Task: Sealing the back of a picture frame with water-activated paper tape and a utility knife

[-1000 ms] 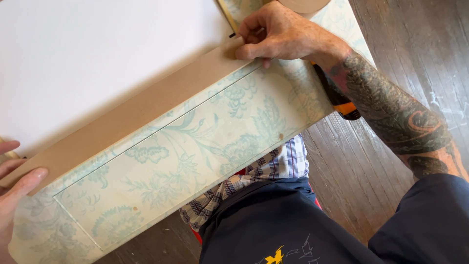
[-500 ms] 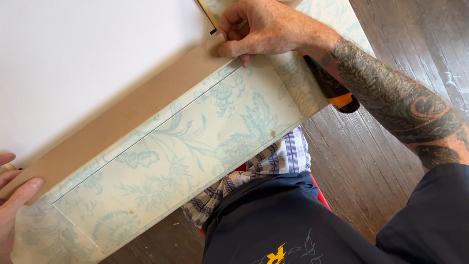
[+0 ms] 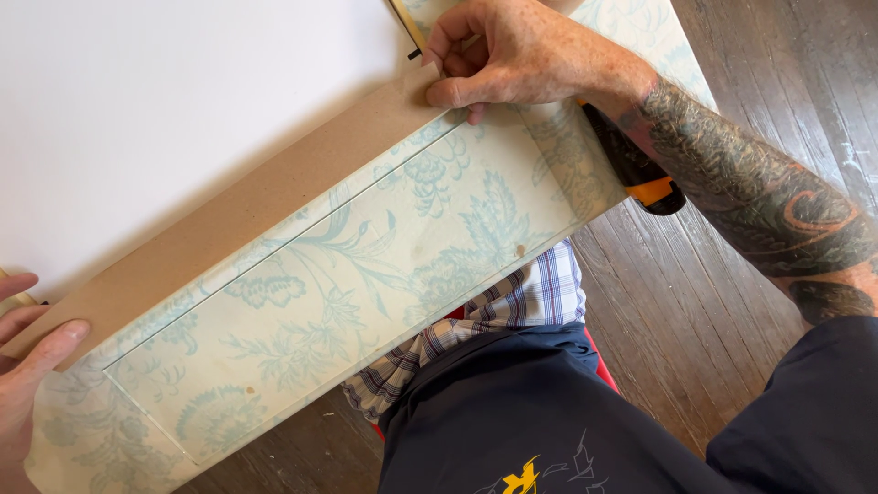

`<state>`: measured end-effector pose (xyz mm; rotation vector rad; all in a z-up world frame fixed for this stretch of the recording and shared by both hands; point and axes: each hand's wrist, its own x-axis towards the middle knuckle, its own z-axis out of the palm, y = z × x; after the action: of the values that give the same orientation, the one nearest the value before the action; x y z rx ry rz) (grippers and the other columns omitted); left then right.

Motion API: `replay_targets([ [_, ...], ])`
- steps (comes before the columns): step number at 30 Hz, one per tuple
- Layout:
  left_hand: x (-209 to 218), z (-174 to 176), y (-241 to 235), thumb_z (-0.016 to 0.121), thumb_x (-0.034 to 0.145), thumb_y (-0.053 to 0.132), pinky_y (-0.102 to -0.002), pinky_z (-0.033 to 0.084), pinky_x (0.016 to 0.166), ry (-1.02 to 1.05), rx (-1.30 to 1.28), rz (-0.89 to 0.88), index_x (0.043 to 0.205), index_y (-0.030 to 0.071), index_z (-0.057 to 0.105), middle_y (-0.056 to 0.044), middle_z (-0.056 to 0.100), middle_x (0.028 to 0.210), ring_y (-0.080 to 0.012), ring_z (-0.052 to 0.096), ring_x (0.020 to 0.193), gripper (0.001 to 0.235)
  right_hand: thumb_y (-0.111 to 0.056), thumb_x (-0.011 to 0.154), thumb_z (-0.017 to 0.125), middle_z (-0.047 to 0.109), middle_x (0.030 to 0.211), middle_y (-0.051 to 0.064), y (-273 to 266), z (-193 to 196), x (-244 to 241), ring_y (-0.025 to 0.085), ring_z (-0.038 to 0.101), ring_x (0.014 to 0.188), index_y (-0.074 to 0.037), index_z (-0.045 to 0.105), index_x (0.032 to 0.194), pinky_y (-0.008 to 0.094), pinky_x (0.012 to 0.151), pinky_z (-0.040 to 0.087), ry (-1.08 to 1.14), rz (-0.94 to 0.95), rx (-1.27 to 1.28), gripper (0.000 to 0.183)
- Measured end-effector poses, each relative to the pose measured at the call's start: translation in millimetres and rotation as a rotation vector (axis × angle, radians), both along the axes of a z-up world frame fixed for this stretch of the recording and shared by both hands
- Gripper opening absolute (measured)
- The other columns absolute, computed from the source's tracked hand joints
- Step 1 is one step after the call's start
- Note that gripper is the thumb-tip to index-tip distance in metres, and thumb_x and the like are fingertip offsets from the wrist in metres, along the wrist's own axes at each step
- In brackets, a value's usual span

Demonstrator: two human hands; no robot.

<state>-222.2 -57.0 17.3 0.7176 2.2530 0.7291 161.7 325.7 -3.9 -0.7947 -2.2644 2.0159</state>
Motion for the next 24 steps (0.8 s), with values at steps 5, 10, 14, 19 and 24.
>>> replay_targets([
  [5, -8.8, -7.3, -2.1, 0.062, 0.095, 0.001, -0.036, 0.042, 0.094, 0.026, 0.055, -0.082, 0.154, 0.004, 0.041, -0.006, 0.042, 0.150, -0.0232, 0.049, 0.123, 0.063, -0.010, 0.099, 0.076, 0.071, 0.081, 0.006, -1.4, 6.6, 0.4, 0.011, 0.073, 0.070, -0.002, 0.061, 0.105, 0.019, 0.059, 0.059, 0.010, 0.026, 0.049, 0.018],
  [10, -12.6, -11.3, -5.3, 0.063, 0.095, 0.003, -0.036, 0.043, 0.095, 0.015, 0.057, -0.068, 0.155, 0.003, 0.040, -0.007, 0.042, 0.148, -0.0230, 0.050, 0.121, 0.065, -0.010, 0.097, 0.076, 0.073, 0.083, 0.006, -1.4, 3.5, 0.3, 0.010, 0.071, 0.069, -0.003, 0.061, 0.106, 0.018, 0.058, 0.058, 0.013, 0.013, 0.017, 0.018],
  [14, -8.3, -7.1, -3.9, 0.063, 0.095, 0.004, -0.035, 0.043, 0.093, 0.036, 0.055, -0.081, 0.155, 0.005, 0.042, -0.006, 0.044, 0.150, -0.0217, 0.050, 0.123, 0.064, -0.008, 0.098, 0.076, 0.069, 0.079, 0.004, -2.2, 3.3, 0.5, 0.010, 0.072, 0.068, -0.004, 0.060, 0.104, 0.018, 0.057, 0.058, 0.018, 0.001, 0.028, 0.017],
  [19, -7.2, -6.3, -1.2, 0.062, 0.093, 0.002, -0.035, 0.042, 0.096, 0.019, 0.047, -0.056, 0.153, 0.005, 0.042, -0.003, 0.040, 0.152, -0.0193, 0.047, 0.122, 0.063, -0.007, 0.097, 0.077, 0.066, 0.074, 0.002, -2.0, 5.3, 0.4, 0.009, 0.071, 0.066, -0.005, 0.059, 0.101, 0.017, 0.055, 0.054, 0.007, 0.008, 0.061, 0.018],
  [24, -3.8, -4.0, -1.6, 0.063, 0.094, 0.003, -0.033, 0.043, 0.095, 0.038, 0.045, -0.049, 0.155, 0.006, 0.043, -0.006, 0.045, 0.146, -0.0198, 0.050, 0.122, 0.064, -0.005, 0.096, 0.077, 0.068, 0.073, 0.001, -1.8, 4.6, 1.3, 0.007, 0.070, 0.065, -0.006, 0.059, 0.103, 0.016, 0.055, 0.050, 0.007, 0.006, 0.065, 0.019],
])
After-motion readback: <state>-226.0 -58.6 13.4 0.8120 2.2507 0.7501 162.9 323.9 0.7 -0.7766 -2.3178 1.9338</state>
